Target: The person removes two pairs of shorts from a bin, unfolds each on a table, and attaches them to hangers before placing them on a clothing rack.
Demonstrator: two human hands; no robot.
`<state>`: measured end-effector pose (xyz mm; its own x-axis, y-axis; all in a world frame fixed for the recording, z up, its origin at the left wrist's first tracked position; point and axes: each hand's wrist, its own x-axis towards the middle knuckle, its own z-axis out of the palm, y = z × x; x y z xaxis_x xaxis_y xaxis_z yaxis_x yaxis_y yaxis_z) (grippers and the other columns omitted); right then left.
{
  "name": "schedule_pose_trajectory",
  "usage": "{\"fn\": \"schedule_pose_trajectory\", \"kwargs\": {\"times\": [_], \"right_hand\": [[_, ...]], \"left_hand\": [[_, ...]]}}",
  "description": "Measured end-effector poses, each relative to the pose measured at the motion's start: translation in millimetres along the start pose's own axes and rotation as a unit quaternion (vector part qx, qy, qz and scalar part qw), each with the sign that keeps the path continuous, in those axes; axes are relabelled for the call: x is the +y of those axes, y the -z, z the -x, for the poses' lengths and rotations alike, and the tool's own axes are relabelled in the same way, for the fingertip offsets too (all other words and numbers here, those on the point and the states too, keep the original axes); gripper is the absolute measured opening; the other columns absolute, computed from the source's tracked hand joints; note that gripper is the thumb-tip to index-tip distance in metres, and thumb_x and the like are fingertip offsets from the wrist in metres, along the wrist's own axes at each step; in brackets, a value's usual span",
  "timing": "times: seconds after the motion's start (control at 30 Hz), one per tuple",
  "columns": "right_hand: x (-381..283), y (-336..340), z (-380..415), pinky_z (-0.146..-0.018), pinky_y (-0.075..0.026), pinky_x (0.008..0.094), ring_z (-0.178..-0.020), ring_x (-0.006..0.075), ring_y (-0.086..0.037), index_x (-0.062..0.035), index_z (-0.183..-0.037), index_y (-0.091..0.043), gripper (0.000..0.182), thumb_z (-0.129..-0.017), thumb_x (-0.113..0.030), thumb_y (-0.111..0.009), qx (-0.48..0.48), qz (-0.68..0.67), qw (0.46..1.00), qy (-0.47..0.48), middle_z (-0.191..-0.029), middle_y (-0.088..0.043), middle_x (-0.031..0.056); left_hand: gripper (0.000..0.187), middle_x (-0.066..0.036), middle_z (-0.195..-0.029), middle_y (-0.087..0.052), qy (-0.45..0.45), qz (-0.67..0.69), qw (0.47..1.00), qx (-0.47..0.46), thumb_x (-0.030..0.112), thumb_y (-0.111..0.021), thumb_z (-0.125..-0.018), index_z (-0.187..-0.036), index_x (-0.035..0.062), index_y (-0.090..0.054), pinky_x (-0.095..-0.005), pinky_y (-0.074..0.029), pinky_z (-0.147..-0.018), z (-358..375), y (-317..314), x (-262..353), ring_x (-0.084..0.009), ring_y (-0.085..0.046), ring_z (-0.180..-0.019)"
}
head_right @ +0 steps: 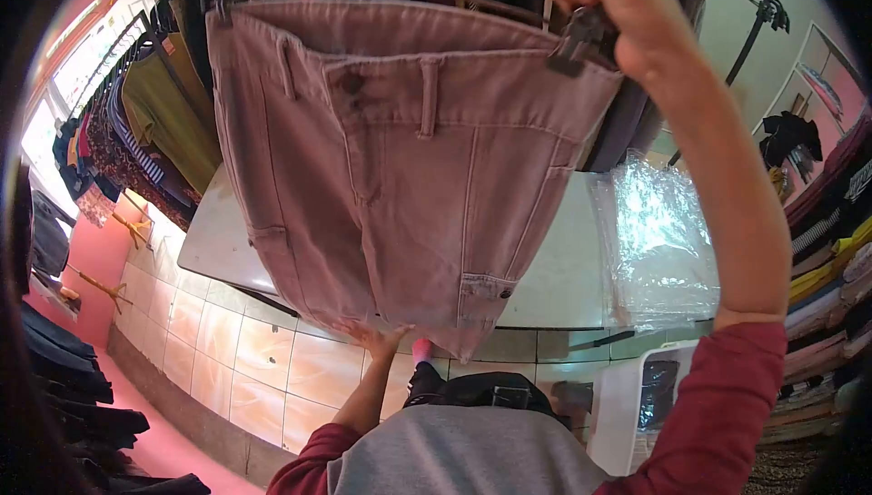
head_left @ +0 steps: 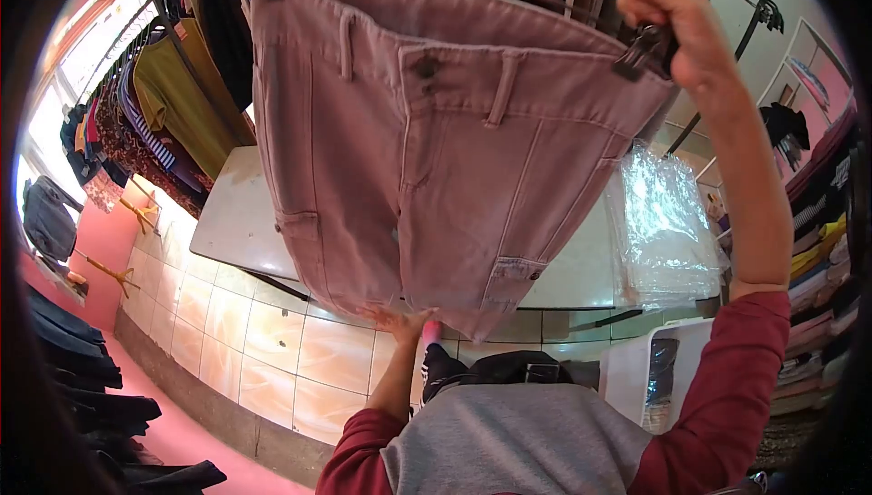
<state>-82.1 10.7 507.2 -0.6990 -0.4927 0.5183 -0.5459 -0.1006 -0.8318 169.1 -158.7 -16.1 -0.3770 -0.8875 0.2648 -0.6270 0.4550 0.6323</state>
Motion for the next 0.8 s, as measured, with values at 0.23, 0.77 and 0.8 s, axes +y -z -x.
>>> {"fn": "schedule_pose_trajectory", "kwargs": {"times": [0.23,0.77,0.8], "right_hand": [[-6.3,27.8,32.0,-0.050,-0.025,0.0202,-0.048,0.0045,-0.030,-0.0094,-0.053,-0.044,0.038,-0.077,-0.034,-0.059,-0.067,0.016,0.997,0.038,-0.049,-0.032,-0.0051],[92.3,45.9,149.9,-0.040,-0.017,0.0214,-0.045,0.0012,-0.025,-0.0087,-0.050,-0.047,0.037,-0.074,-0.031,-0.065,0.089,-0.030,0.987,-0.131,-0.048,-0.033,-0.0082],[104.4,52.1,163.8,-0.040,-0.017,0.0213,-0.045,0.0015,-0.025,-0.0091,-0.050,-0.046,0.037,-0.074,-0.030,-0.064,0.090,-0.016,0.983,-0.158,-0.048,-0.034,-0.0080]], "left_hand": [[0.130,-0.018,-0.132,-0.017,-0.096,-0.045,0.991,-0.081,0.052,-0.076,-0.028,-0.129,0.0011,-0.011,-0.0552,-0.007,-0.097,-22.0,-3.2,3.9,-0.0373,-0.006,-0.124],[0.047,-0.017,-0.099,-0.044,-0.100,0.188,0.977,0.025,0.000,-0.055,-0.055,-0.101,-0.0029,-0.043,-0.0389,-0.035,-0.080,-0.1,-18.0,2.9,-0.0315,-0.042,-0.093],[0.058,-0.018,-0.103,-0.040,-0.160,0.147,0.969,0.114,-0.001,-0.053,-0.055,-0.110,-0.0048,-0.036,-0.0380,-0.035,-0.083,-2.4,-0.6,6.8,-0.0336,-0.041,-0.096]]}}
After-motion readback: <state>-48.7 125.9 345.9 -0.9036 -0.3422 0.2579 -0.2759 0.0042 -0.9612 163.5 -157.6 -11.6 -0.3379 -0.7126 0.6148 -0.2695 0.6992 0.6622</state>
